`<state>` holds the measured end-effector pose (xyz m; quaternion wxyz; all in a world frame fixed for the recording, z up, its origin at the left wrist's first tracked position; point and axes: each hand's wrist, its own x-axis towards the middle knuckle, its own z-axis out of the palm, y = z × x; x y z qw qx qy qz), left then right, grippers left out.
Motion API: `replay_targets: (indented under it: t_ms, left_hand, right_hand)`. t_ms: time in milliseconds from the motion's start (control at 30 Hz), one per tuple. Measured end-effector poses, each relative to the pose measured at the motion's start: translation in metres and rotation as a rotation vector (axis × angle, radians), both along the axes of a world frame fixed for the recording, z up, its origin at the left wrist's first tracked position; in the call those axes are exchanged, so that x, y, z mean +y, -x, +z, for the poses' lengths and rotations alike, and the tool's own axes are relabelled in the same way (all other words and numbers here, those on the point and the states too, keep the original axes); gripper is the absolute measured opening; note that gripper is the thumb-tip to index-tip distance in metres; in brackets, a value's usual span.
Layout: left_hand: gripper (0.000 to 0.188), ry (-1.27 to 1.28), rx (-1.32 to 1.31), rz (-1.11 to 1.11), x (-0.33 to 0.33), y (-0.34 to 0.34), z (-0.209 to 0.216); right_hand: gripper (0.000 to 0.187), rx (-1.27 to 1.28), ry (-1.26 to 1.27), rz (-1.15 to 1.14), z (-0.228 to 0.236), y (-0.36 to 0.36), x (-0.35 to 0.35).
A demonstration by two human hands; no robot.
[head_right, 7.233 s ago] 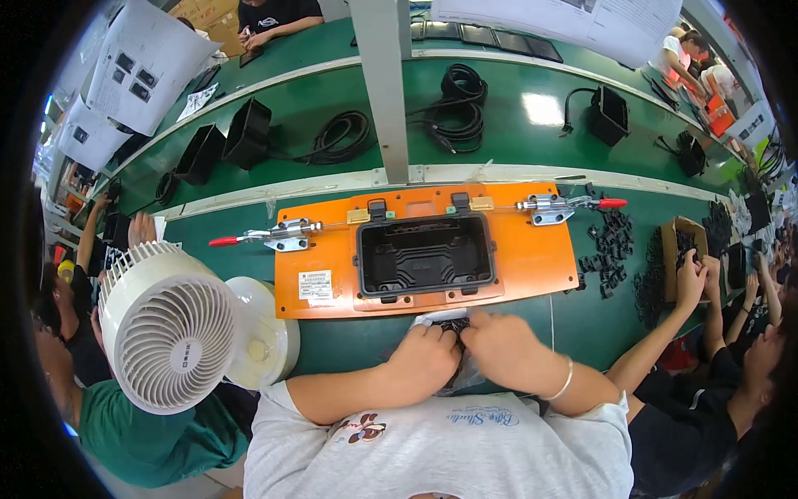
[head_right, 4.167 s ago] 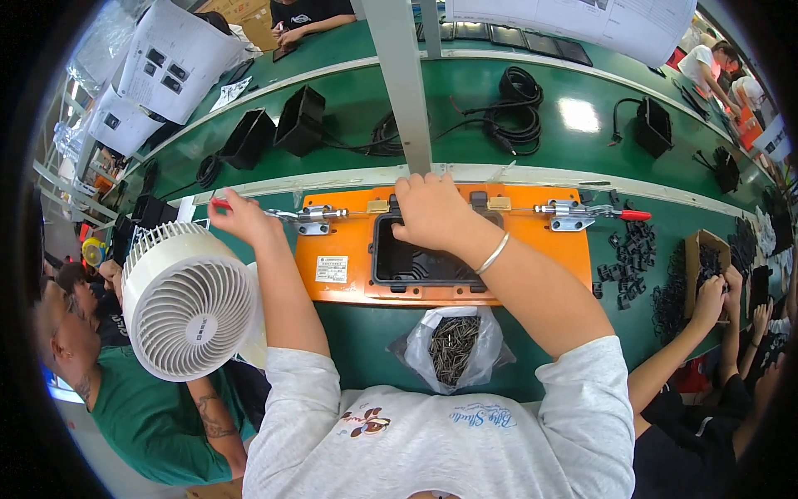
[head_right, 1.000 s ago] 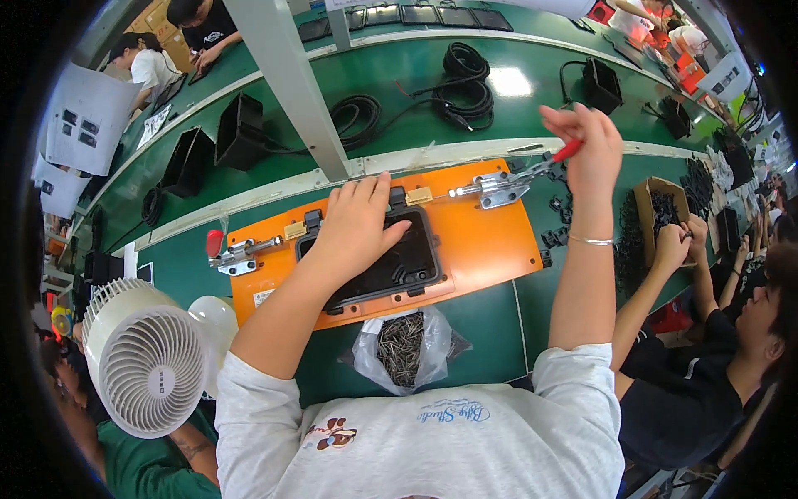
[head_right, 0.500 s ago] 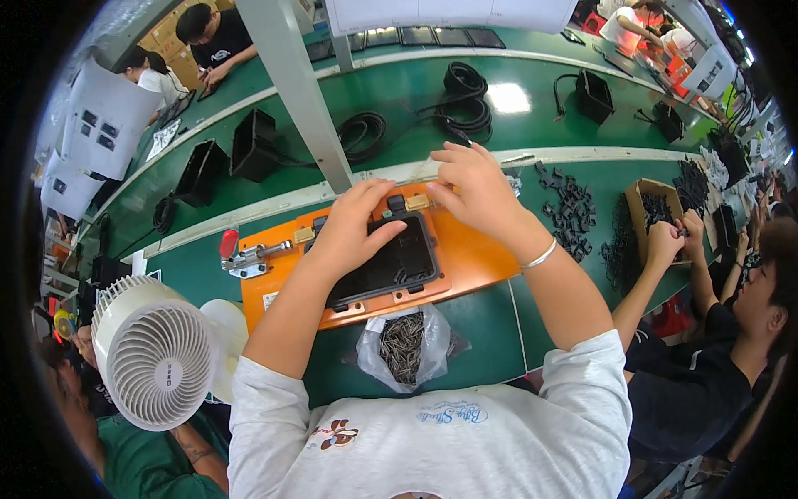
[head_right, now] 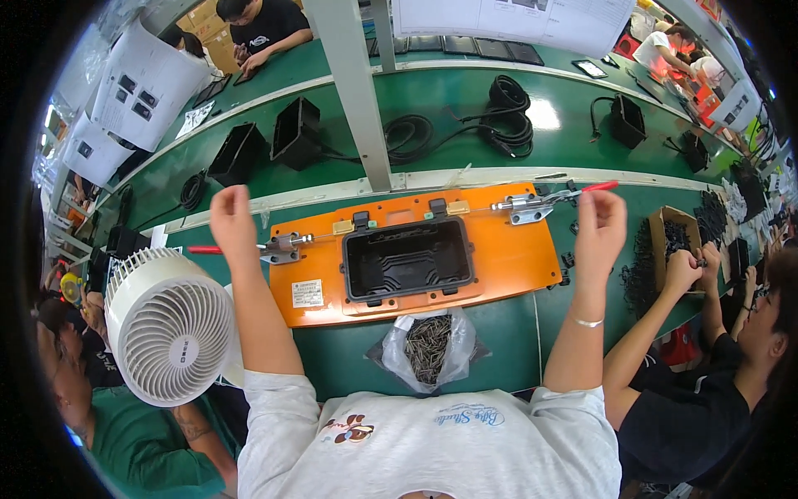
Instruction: Assembling black plastic components using a mounting fixture on a conveyor belt in a workshop.
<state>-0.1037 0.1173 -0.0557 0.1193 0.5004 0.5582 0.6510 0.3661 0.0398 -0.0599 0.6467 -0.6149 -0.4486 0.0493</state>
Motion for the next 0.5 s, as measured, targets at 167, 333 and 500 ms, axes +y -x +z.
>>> replay_targets:
  t_ms: [167,333,500]
  left_hand:
    - [0.043,0.569,0.669,-0.356,-0.055,-0.081,0.025]
    - [0.043,0.685,0.878,-0.381,-0.069,-0.089,0.021]
    - [0.027,0.555,0.587,-0.430,-0.076,-0.085,0.032]
  right_hand:
    - [0.035,-0.339,0.359,0.445,0.000,0.071,-0.015]
    - [0.031,-0.549,0.416,0.514,-0.002,0.104,-0.005]
    - [0.028,-0.265,0.411,0.503,0.023,0.104,-0.008]
